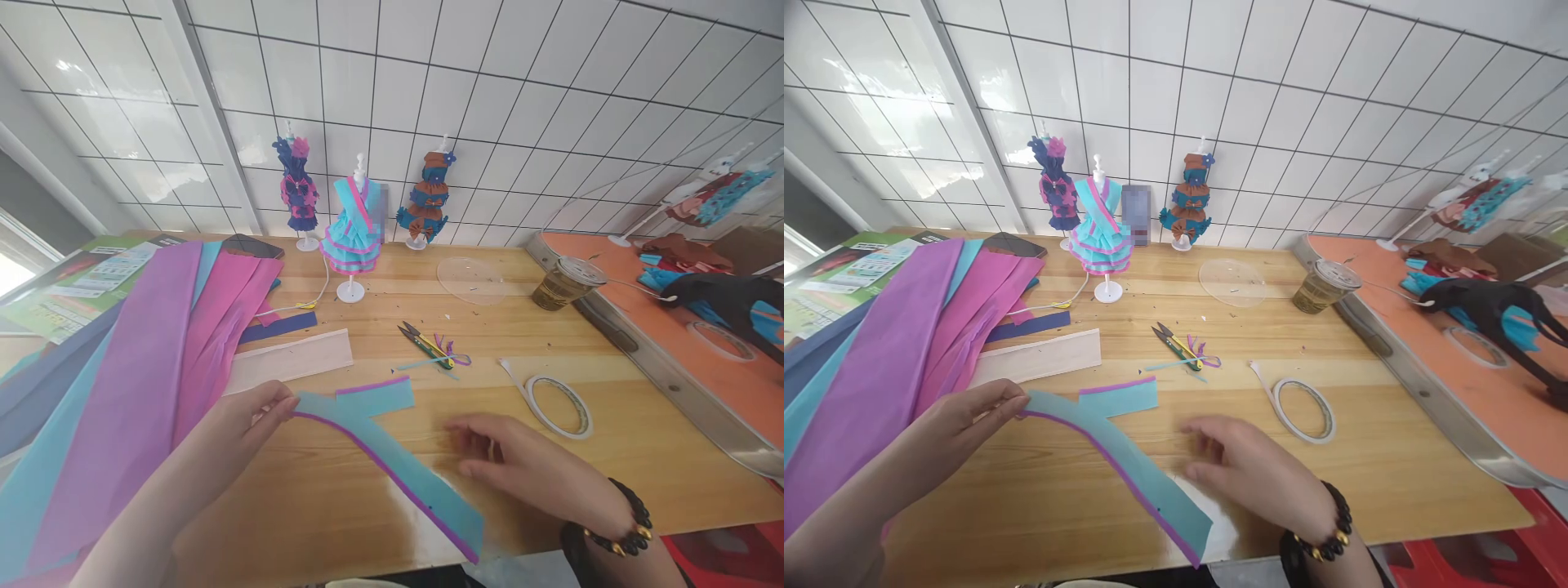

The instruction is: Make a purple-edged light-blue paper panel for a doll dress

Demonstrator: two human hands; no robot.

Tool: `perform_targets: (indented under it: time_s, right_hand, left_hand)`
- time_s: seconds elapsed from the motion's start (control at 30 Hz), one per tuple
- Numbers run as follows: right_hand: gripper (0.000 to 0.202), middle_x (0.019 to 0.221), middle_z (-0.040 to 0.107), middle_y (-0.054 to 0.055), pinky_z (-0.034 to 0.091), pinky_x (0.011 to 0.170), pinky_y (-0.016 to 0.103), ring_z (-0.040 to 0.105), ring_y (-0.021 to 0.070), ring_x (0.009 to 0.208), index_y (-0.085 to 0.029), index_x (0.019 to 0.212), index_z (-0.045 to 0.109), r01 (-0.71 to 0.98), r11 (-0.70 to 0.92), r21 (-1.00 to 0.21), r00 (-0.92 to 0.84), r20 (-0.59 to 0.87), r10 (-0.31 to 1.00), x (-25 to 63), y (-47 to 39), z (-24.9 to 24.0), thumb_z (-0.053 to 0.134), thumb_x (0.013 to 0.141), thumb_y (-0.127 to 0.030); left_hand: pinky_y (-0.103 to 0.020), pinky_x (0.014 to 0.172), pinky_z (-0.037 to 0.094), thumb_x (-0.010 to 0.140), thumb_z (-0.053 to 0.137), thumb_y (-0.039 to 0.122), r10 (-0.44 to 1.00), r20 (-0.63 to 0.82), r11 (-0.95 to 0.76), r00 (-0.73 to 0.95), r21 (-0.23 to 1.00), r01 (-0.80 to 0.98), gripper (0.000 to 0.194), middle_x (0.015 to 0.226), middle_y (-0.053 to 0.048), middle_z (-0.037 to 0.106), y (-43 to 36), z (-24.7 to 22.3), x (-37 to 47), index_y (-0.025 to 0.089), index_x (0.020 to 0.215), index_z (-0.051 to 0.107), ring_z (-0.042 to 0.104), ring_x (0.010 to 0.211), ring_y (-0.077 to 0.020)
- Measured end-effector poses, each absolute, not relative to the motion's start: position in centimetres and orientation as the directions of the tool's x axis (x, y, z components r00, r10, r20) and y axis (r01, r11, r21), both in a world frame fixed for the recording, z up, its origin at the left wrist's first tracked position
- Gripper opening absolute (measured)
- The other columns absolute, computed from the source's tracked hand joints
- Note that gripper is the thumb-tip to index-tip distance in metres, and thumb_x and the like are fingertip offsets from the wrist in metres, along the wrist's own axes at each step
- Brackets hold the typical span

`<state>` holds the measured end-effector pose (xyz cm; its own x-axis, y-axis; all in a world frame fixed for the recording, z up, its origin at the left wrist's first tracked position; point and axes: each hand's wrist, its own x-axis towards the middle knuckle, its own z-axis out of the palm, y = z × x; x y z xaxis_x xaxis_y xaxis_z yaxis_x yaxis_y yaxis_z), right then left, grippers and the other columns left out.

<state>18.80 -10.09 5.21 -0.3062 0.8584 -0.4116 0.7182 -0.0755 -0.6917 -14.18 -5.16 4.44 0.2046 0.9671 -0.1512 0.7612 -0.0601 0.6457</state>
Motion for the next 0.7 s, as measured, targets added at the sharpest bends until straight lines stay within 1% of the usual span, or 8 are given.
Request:
perform_targets:
  time_s: [0.1,0.23,0.33,0.4,0.47,0.53,0.6,0.7]
  right_hand:
    - [0.036,0.086,0.061,0.003,0.043,0.063,0.025,0.053,0.0136,0.071,-0.023,0.11,0.059,0.674,0.044,-0.738,-0.323,-0.241,0.915,16.6,-8.1,6.3,0.058,0.078,-0.039]
    - [0.032,0.09,0.06,0.001,0.042,0.065,0.024,0.051,0.0116,0.072,-0.023,0.103,0.061,0.567,0.283,-0.773,-0.507,-0.057,0.86,12.4,-5.3,7.1,0.064,0.073,-0.034]
    - [0.015,0.066,0.054,-0.003,0.034,0.051,0.021,0.044,0.0082,0.056,-0.019,0.081,0.064,0.57,0.343,-0.747,-0.572,-0.061,0.818,10.1,-4.0,7.1,0.062,0.074,-0.032]
    - [0.016,0.057,0.047,-0.005,0.029,0.046,0.02,0.037,0.0067,0.05,-0.017,0.071,0.061,0.528,0.306,-0.792,-0.581,-0.074,0.811,9.2,-3.6,7.0,0.059,0.076,-0.032]
    - [0.018,0.06,0.049,-0.005,0.031,0.046,0.02,0.039,0.0065,0.051,-0.017,0.076,0.061,0.392,0.213,-0.895,-0.549,-0.042,0.835,8.6,-3.3,7.1,0.057,0.078,-0.035]
    - [0.022,0.063,0.051,-0.004,0.036,0.049,0.02,0.043,0.0072,0.053,-0.017,0.083,0.059,0.215,0.111,-0.97,-0.424,0.009,0.906,8.3,-3.2,7.1,0.056,0.078,-0.038]
    - [0.024,0.062,0.051,-0.004,0.039,0.049,0.021,0.046,0.0079,0.054,-0.017,0.082,0.057,0.097,0.065,-0.993,-0.25,0.038,0.967,8.1,-2.9,7.1,0.057,0.077,-0.041]
    - [0.025,0.06,0.051,-0.004,0.041,0.048,0.022,0.047,0.0084,0.052,-0.017,0.076,0.056,0.118,0.075,-0.99,-0.047,0.07,0.996,8.6,-2.3,6.5,0.059,0.075,-0.042]
  left_hand:
    - [-0.026,0.064,0.037,0.085,0.035,0.049,0.92,-0.219,-0.137,0.324,0.595,0.792,0.034,0.067,0.001,0.06,-5.1,5.6,-12.9,0.023,0.075,0.054,0.054,0.067,-0.0169]
    - [-0.026,0.065,0.036,0.087,0.034,0.045,0.882,-0.13,-0.287,0.454,0.615,0.734,0.033,0.073,0.001,0.059,-5.0,6.9,-11.1,0.023,0.075,0.055,0.052,0.07,-0.0165]
    - [-0.027,0.069,0.038,0.085,0.041,0.044,0.889,-0.027,-0.303,0.458,0.715,0.63,0.028,0.079,0.0,0.06,-5.0,7.0,-10.5,0.023,0.077,0.055,0.053,0.075,-0.0165]
    - [-0.029,0.076,0.041,0.083,0.045,0.046,0.929,0.069,-0.241,0.363,0.858,0.454,0.028,0.093,-0.003,0.06,-5.3,6.6,-10.2,0.024,0.096,0.054,0.054,0.088,-0.0185]
    - [-0.033,0.086,0.041,0.083,0.043,0.051,0.95,0.112,-0.164,0.292,0.974,0.158,0.048,0.111,-0.008,0.057,-5.7,6.0,-9.7,0.025,0.123,0.037,0.052,0.102,-0.0212]
    - [-0.038,0.09,0.04,0.081,0.044,0.056,0.912,0.041,-0.016,0.409,0.998,-0.065,0.066,0.114,-0.01,0.057,-6.3,5.3,-8.8,0.024,0.134,0.023,0.053,0.104,-0.0229]
    - [-0.039,0.087,0.043,0.075,0.056,0.051,0.832,-0.092,0.166,0.547,0.982,-0.087,0.071,0.102,-0.009,0.063,-6.9,4.8,-8.1,0.021,0.133,0.027,0.058,0.095,-0.0235]
    - [-0.036,0.078,0.046,0.074,0.063,0.039,0.771,-0.284,0.335,0.57,0.942,0.016,0.068,0.084,-0.006,0.067,-7.3,4.0,-8.3,0.019,0.131,0.033,0.063,0.078,-0.0204]
